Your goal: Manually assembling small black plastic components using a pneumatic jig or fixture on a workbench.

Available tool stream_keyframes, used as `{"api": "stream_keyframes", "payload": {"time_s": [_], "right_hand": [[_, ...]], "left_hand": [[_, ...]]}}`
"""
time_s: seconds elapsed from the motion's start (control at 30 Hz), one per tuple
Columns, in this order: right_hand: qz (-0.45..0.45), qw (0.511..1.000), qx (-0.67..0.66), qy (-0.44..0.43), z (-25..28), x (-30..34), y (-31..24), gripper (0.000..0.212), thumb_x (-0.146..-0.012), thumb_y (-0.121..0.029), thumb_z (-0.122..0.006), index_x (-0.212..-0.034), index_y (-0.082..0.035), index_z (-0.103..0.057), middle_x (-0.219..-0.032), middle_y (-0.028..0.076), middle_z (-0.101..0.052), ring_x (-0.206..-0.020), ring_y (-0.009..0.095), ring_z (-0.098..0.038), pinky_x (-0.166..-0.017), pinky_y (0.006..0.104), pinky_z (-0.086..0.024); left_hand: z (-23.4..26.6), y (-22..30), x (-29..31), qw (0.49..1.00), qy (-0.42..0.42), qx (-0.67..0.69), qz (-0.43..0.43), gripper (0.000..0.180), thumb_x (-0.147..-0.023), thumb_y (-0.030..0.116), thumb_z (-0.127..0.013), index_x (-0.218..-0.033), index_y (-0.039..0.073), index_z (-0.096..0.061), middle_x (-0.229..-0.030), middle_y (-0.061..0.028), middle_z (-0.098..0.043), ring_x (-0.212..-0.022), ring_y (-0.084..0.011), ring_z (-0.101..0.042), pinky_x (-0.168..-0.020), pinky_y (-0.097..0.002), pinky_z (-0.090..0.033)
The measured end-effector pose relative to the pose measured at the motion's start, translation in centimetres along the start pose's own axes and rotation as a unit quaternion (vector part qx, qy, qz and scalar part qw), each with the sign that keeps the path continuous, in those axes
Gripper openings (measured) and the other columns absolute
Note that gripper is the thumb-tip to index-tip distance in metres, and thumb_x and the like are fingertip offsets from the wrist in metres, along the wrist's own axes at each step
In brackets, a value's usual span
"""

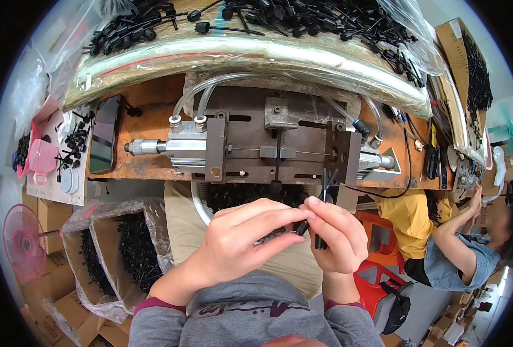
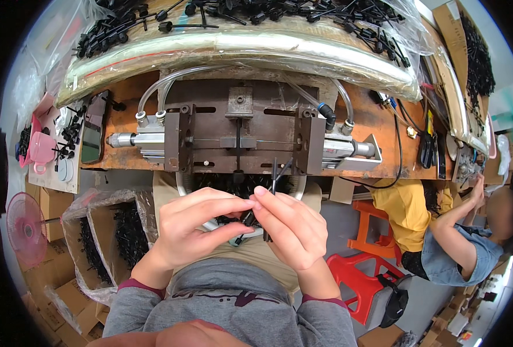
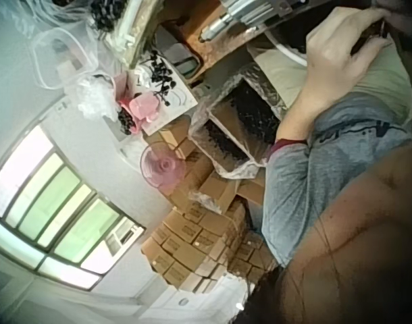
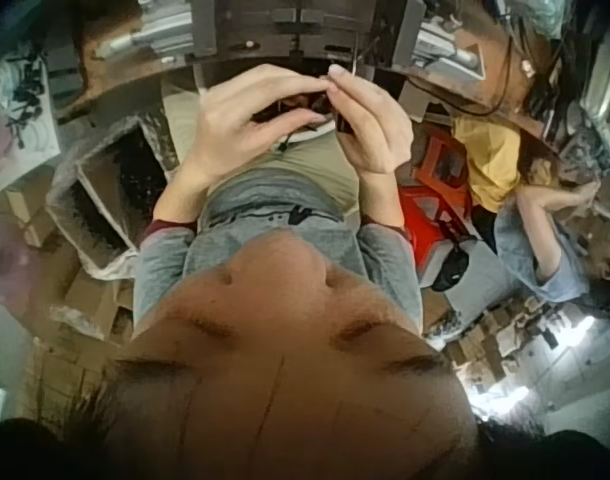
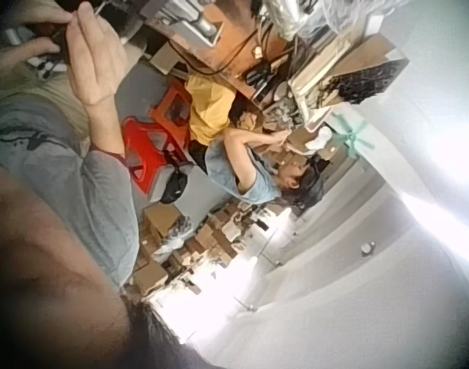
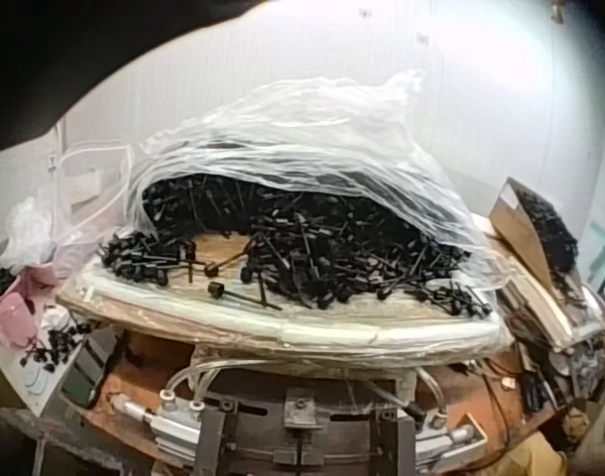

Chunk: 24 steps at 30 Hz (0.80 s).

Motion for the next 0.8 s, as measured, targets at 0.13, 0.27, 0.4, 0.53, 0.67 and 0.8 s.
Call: {"api": "stream_keyframes", "payload": {"time_s": [0.13, 0.27, 0.4, 0.53, 0.67, 0.8], "right_hand": [[-0.006, 1.0, 0.019, -0.018, -0.3, -0.8, 0.2, 0.021, -0.07, 0.006, -0.071, -0.091, 0.006, -0.07, -0.099, 0.02, -0.07, -0.084, 0.029, -0.071, -0.073, 0.0352, -0.06], [-0.044, 0.998, 0.02, 0.038, 0.6, 0.4, 1.6, 0.034, -0.08, -0.003, -0.072, -0.111, 0.008, -0.064, -0.111, 0.021, -0.065, -0.099, 0.033, -0.068, -0.084, 0.0363, -0.058], [-0.061, 0.996, -0.057, 0.012, 0.6, 0.1, 1.2, 0.043, -0.086, -0.011, -0.066, -0.121, 0.013, -0.056, -0.125, 0.029, -0.054, -0.111, 0.04, -0.062, -0.097, 0.0434, -0.051], [-0.067, 0.996, -0.053, 0.006, 0.5, 0.3, 1.5, 0.046, -0.088, -0.014, -0.065, -0.124, 0.012, -0.053, -0.124, 0.03, -0.055, -0.112, 0.041, -0.061, -0.096, 0.0441, -0.051], [-0.078, 0.986, -0.135, 0.051, -0.2, 1.3, 2.3, 0.037, -0.081, -0.004, -0.072, -0.112, 0.009, -0.056, -0.123, 0.031, -0.055, -0.11, 0.042, -0.062, -0.094, 0.0435, -0.053], [-0.074, 0.995, -0.057, -0.026, -1.0, 1.1, 2.1, 0.035, -0.067, 0.001, -0.082, -0.096, 0.004, -0.061, -0.111, 0.025, -0.065, -0.096, 0.035, -0.069, -0.077, 0.0356, -0.059]], "left_hand": [[0.7, -0.1, 0.7, 0.997, 0.028, -0.07, -0.002, 0.034, -0.067, 0.001, -0.082, -0.099, 0.001, -0.07, -0.097, -0.0123, -0.07, -0.079, -0.0215, -0.067, -0.064, -0.0287, -0.055], [0.2, -1.1, 0.7, 0.972, -0.005, -0.235, 0.006, 0.032, -0.066, 0.0, -0.079, -0.097, 0.001, -0.069, -0.108, -0.0126, -0.068, -0.084, -0.0252, -0.066, -0.069, -0.0313, -0.055], [-0.9, -2.1, 0.2, 0.948, -0.005, -0.315, -0.048, 0.027, -0.069, 0.006, -0.075, -0.095, 0.002, -0.069, -0.122, -0.011, -0.065, -0.079, -0.0233, -0.064, -0.073, -0.0336, -0.053], [-1.5, -2.5, -0.2, 0.927, -0.037, -0.371, -0.04, 0.024, -0.071, 0.008, -0.075, -0.094, 0.003, -0.069, -0.124, -0.0109, -0.064, -0.073, -0.0202, -0.064, -0.069, -0.031, -0.052], [-1.4, -2.3, -0.8, 0.924, -0.05, -0.379, -0.035, 0.025, -0.071, 0.009, -0.076, -0.094, 0.003, -0.07, -0.124, -0.0099, -0.065, -0.066, -0.0183, -0.063, -0.064, -0.0289, -0.051], [-1.4, -2.5, -0.7, 0.922, -0.053, -0.383, -0.02, 0.025, -0.071, 0.009, -0.076, -0.094, 0.004, -0.07, -0.124, -0.0094, -0.065, -0.061, -0.0179, -0.062, -0.06, -0.0281, -0.05]]}}
Point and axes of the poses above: each hand's wrist, its own x-axis away from the middle knuckle, its own z-axis out of the back of the hand, y = z × x, the point moved 8 cm from there along -x, towards the middle knuckle
